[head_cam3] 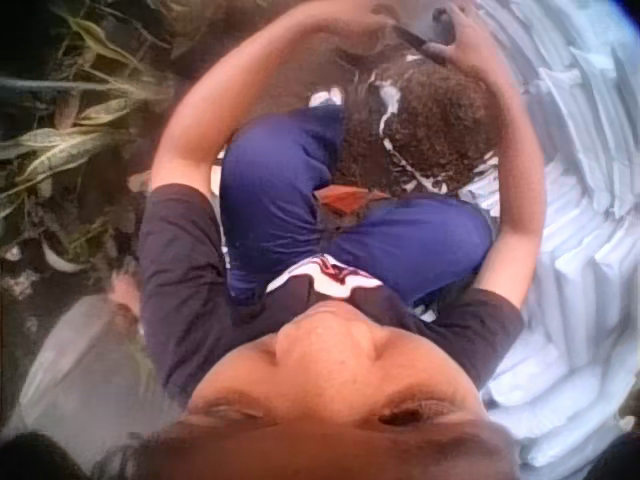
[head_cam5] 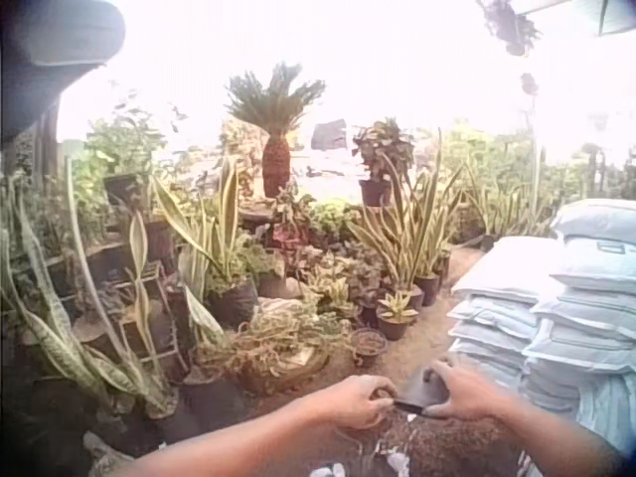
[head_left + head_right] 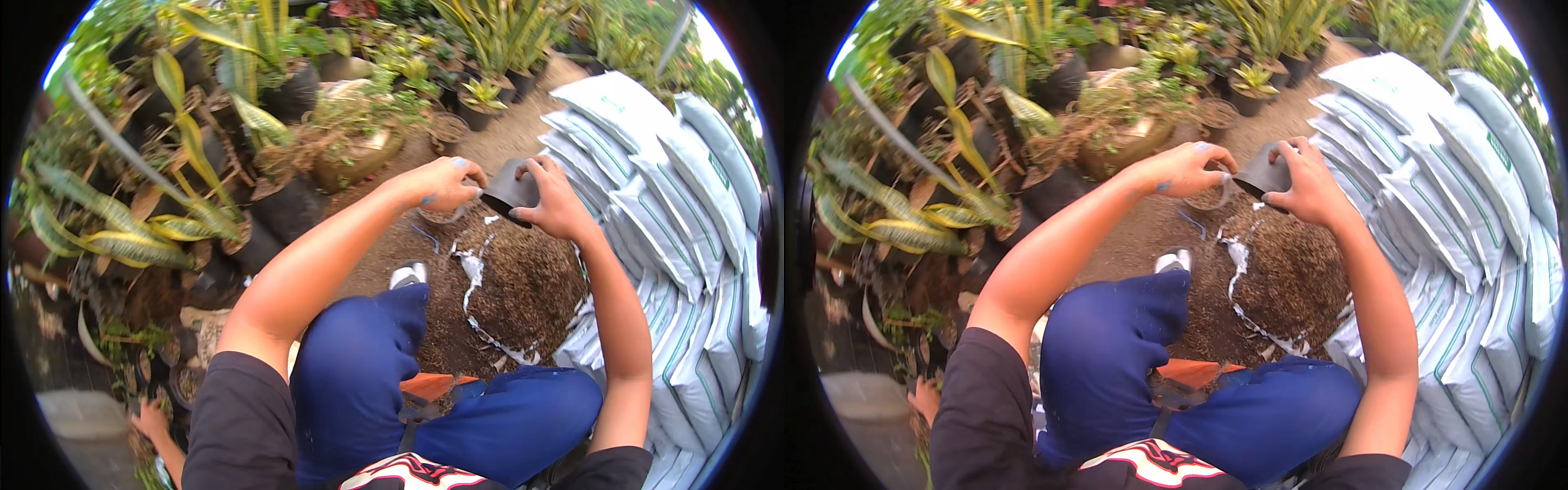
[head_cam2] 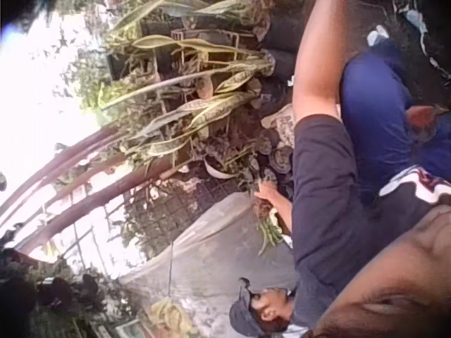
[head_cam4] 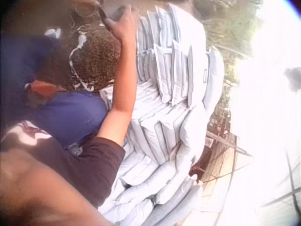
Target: The person scoops soil into a small plastic pot, removes a small plant from its container, and replants it into the pot using their hands.
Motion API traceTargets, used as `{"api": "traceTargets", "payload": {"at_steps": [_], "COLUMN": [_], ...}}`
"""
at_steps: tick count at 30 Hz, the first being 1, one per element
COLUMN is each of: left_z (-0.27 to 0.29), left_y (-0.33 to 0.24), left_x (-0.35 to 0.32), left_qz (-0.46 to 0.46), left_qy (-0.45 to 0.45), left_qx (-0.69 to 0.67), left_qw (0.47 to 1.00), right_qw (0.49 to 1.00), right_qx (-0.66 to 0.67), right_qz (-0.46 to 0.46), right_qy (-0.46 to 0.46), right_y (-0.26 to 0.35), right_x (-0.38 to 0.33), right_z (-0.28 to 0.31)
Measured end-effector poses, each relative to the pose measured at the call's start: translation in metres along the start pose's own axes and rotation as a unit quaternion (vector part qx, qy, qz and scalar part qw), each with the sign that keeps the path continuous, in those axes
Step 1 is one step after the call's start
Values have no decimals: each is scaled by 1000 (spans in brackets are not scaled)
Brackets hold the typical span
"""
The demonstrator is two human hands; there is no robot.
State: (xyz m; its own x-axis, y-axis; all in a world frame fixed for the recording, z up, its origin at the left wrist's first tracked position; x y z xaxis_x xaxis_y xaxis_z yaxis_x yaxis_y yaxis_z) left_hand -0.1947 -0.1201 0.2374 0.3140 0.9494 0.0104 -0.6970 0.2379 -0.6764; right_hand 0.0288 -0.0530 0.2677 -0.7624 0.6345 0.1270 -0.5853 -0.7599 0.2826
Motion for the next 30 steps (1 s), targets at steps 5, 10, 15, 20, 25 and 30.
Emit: {"api": "traceTargets", "payload": {"at_steps": [5,10,15,20,25,30], "left_z": [57,18,-59,-114,-148,-180], "left_y": [-42,-41,0,51,75,87], "left_x": [-74,-98,-122,-115,-99,-89], "left_qz": [99,157,261,263,273,286], "left_qy": [-21,-111,-200,-194,-122,-12], "left_qx": [85,55,-34,-8,-58,3], "left_qw": [991,980,944,945,952,958], "right_qw": [967,987,971,938,737,475], "right_qx": [-135,97,170,223,516,728], "right_qz": [18,-46,-126,-187,-427,-494], "right_qy": [214,120,113,188,91,22], "right_y": [55,17,24,16,33,75], "right_x": [75,95,57,-4,-79,-167], "right_z": [-5,-71,-136,-154,-176,-272]}}
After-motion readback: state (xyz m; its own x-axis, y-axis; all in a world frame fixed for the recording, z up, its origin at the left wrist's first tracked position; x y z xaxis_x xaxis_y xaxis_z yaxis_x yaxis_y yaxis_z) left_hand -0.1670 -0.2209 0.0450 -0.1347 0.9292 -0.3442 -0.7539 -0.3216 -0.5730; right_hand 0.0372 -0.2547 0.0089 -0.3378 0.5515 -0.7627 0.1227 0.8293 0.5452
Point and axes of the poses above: each hand's wrist, its own x-axis towards the middle knuckle, its own z-axis out of the back of the hand, y = z × x, the point moved 3 cm from there along x, towards the middle knuckle, and after that the axes turned 2 degrees about -z, right-handed, at the moved point
